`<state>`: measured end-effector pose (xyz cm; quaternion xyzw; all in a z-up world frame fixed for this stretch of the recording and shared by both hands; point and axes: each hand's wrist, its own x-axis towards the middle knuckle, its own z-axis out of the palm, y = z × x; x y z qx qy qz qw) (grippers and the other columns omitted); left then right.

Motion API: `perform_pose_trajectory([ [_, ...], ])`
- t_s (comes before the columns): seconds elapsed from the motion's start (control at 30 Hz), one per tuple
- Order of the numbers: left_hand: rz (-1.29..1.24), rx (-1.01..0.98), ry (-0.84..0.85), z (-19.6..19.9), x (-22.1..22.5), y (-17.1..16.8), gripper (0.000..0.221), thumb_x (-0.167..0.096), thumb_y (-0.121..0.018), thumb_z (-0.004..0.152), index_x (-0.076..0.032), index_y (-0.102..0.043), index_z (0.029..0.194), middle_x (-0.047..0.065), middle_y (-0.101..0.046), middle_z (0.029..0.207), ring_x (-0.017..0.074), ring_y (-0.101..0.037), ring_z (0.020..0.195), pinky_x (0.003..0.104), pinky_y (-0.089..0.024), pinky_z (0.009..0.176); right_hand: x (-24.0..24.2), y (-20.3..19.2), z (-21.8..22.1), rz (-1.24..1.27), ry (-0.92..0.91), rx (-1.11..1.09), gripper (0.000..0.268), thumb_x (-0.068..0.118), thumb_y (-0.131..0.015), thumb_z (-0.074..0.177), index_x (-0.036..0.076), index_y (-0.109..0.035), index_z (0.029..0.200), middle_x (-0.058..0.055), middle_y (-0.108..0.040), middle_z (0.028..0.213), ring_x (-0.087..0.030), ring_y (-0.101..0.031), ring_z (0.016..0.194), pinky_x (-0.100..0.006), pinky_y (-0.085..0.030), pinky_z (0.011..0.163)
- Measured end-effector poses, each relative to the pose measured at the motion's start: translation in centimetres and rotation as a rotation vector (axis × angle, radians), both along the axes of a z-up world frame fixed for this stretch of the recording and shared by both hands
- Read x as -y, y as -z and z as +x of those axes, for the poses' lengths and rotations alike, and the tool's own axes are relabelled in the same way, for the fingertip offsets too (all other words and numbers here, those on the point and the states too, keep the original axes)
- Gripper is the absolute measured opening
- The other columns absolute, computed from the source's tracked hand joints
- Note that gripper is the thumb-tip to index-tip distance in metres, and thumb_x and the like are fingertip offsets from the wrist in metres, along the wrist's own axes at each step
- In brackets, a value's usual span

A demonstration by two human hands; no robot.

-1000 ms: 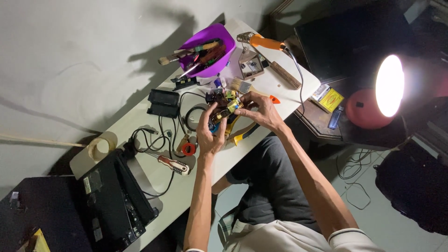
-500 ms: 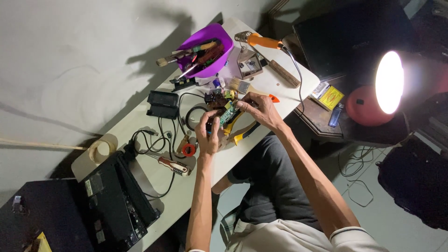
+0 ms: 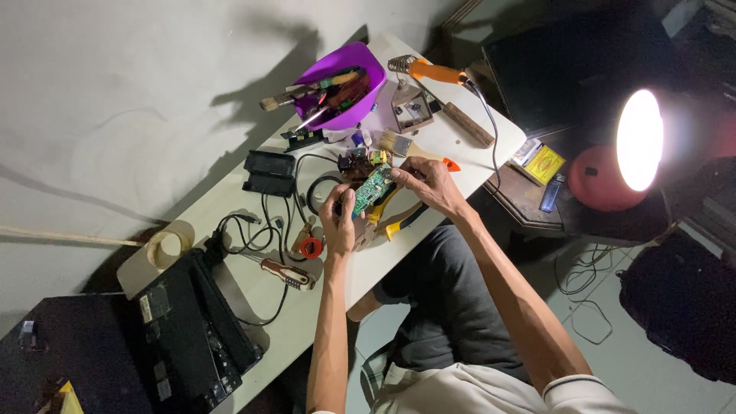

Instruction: Soldering components onto a circuit board and cleaning it with a brush at a repair bench.

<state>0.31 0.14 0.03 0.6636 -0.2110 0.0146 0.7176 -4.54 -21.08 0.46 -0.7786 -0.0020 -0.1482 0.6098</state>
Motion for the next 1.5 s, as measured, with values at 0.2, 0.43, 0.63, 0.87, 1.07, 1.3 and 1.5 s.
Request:
perform_pose_trajectory([
  [0.2,-0.047,-0.072,0.018,0.0,0.1,-0.2,0.027,-0.024,-0.056,0.106,-0.002,-0.072,0.104,0.004,-0.059,0.063,0.0083,-0.063,0.061,0.027,-0.056,0.063,0.1,0.0,0.0,-0.006,0.000,0.000,0.034,0.037,-0.070,0.102,0.007,-0.074,0.087,-0.009,-0.068,0.069,-0.014,-0.060,0.065,-0.028,-0.047,0.064],
  [0.43,-0.033,-0.139,0.015,-0.1,-0.2,-1.0,0.028,-0.025,-0.055,0.106,-0.002,-0.069,0.097,0.002,-0.055,0.064,0.0055,-0.055,0.063,0.025,-0.054,0.061,0.1,0.2,0.0,-0.013,0.018,0.032,0.032,0.035,-0.070,0.102,0.006,-0.073,0.086,-0.008,-0.071,0.070,-0.015,-0.063,0.065,-0.028,-0.049,0.065],
  [0.63,-0.012,-0.123,0.008,0.4,-0.5,-0.7,0.035,-0.032,-0.055,0.108,-0.006,-0.067,0.088,-0.002,-0.049,0.059,0.0024,-0.050,0.059,0.022,-0.053,0.058,-0.1,1.2,-1.9,-0.150,0.097,0.163,0.026,0.031,-0.074,0.099,0.006,-0.075,0.093,-0.013,-0.071,0.079,-0.024,-0.067,0.073,-0.034,-0.053,0.074],
  [0.87,-0.019,-0.144,-0.005,-1.3,0.2,-3.5,0.033,-0.030,-0.056,0.107,-0.009,-0.065,0.083,0.000,-0.049,0.061,0.0037,-0.051,0.062,0.022,-0.053,0.062,-1.4,-0.5,-8.7,-0.672,0.123,0.296,0.035,0.032,-0.082,0.086,0.014,-0.073,0.114,-0.009,-0.069,0.115,-0.028,-0.063,0.104,-0.040,-0.049,0.086],
  [1.07,0.305,0.106,0.020,-1.4,0.0,-1.2,0.029,-0.030,-0.056,0.106,-0.012,-0.078,0.106,0.012,-0.072,0.078,0.0109,-0.060,0.077,0.035,-0.054,0.071,-2.0,0.6,-9.5,-0.704,0.203,0.358,0.022,0.024,-0.074,0.093,0.013,-0.073,0.112,-0.007,-0.067,0.114,-0.028,-0.062,0.099,-0.038,-0.048,0.080],
  [1.3,0.462,0.272,0.018,-4.3,2.1,-3.2,0.028,-0.024,-0.053,0.107,-0.010,-0.076,0.111,0.017,-0.077,0.095,0.0335,-0.074,0.089,0.041,-0.058,0.079,-0.5,0.5,-9.9,-0.709,0.167,0.366,0.018,0.022,-0.066,0.100,0.010,-0.072,0.113,-0.008,-0.066,0.109,-0.028,-0.062,0.096,-0.037,-0.048,0.079],
  [1.5,0.549,0.420,-0.103,-5.2,3.6,-2.3,0.022,-0.024,-0.063,0.104,-0.009,-0.077,0.110,0.013,-0.077,0.095,0.0277,-0.074,0.090,0.037,-0.058,0.081,1.7,0.1,-9.8,-0.731,0.175,0.386,0.017,0.019,-0.066,0.100,0.008,-0.071,0.112,-0.010,-0.066,0.111,-0.030,-0.062,0.098,-0.037,-0.049,0.078],
])
